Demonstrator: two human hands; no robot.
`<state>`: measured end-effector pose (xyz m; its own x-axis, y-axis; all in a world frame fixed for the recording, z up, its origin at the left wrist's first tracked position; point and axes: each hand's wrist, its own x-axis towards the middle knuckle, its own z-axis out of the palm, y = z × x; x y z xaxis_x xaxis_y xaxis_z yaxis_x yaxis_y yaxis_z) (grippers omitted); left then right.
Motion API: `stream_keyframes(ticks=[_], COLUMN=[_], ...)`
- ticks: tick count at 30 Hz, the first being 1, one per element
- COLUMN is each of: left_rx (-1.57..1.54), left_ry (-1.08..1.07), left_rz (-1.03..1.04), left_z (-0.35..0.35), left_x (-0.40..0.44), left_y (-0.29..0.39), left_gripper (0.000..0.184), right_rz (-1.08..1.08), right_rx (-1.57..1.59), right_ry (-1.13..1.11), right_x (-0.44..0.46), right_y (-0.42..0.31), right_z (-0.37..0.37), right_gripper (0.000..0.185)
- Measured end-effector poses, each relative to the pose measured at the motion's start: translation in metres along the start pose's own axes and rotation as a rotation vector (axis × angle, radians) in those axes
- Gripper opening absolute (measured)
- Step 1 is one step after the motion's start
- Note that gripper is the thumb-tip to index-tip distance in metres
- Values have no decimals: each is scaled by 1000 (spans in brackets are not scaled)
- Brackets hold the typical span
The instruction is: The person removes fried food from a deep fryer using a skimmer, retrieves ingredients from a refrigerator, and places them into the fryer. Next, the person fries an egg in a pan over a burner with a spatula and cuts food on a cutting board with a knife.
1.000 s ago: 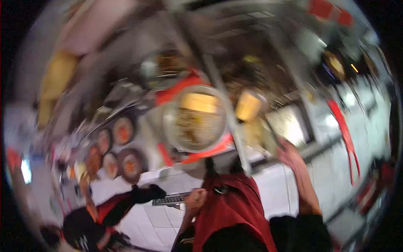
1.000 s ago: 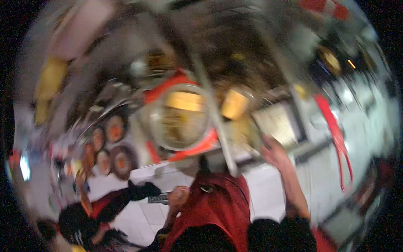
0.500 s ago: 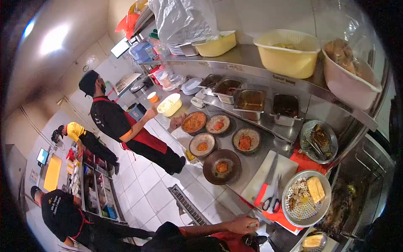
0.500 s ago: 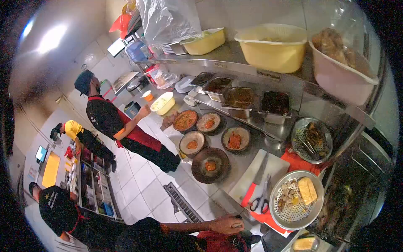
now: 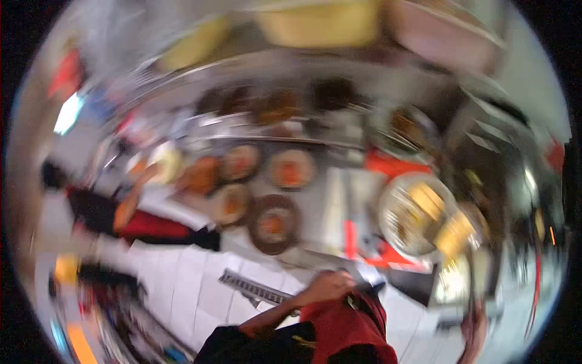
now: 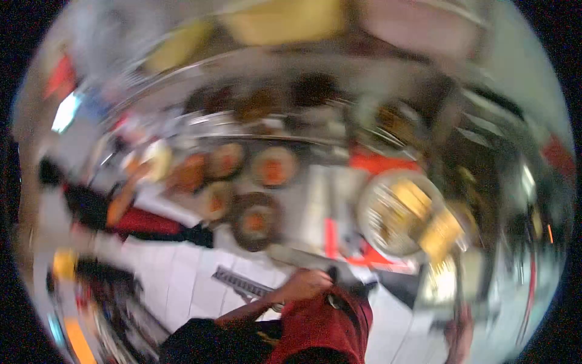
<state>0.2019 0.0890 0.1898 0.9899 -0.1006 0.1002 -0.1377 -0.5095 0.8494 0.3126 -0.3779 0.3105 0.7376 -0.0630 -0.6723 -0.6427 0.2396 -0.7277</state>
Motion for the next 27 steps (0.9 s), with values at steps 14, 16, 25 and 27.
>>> stream_keyframes(ticks=[14, 16, 25, 27], left_rx=[-72, -76, -20, -30], left_ry=[59, 30, 67, 116], left_rz=[-299, -306, -356, -362], left_z=[4, 1, -13, -13], left_x=[18, 22, 26, 22], left_y=[13, 15, 10, 9], left_gripper=[12, 14, 12, 8], right_rz=[-883, -922, -775, -677], right_rx=[-1424, -1453, -1300, -1283], right_ry=[268, 272, 531, 575], right_x=[38, 52, 29, 20], right_y=[-6, 1, 24, 29], right_z=[132, 136, 116, 100], right_gripper=[28, 29, 36, 36])
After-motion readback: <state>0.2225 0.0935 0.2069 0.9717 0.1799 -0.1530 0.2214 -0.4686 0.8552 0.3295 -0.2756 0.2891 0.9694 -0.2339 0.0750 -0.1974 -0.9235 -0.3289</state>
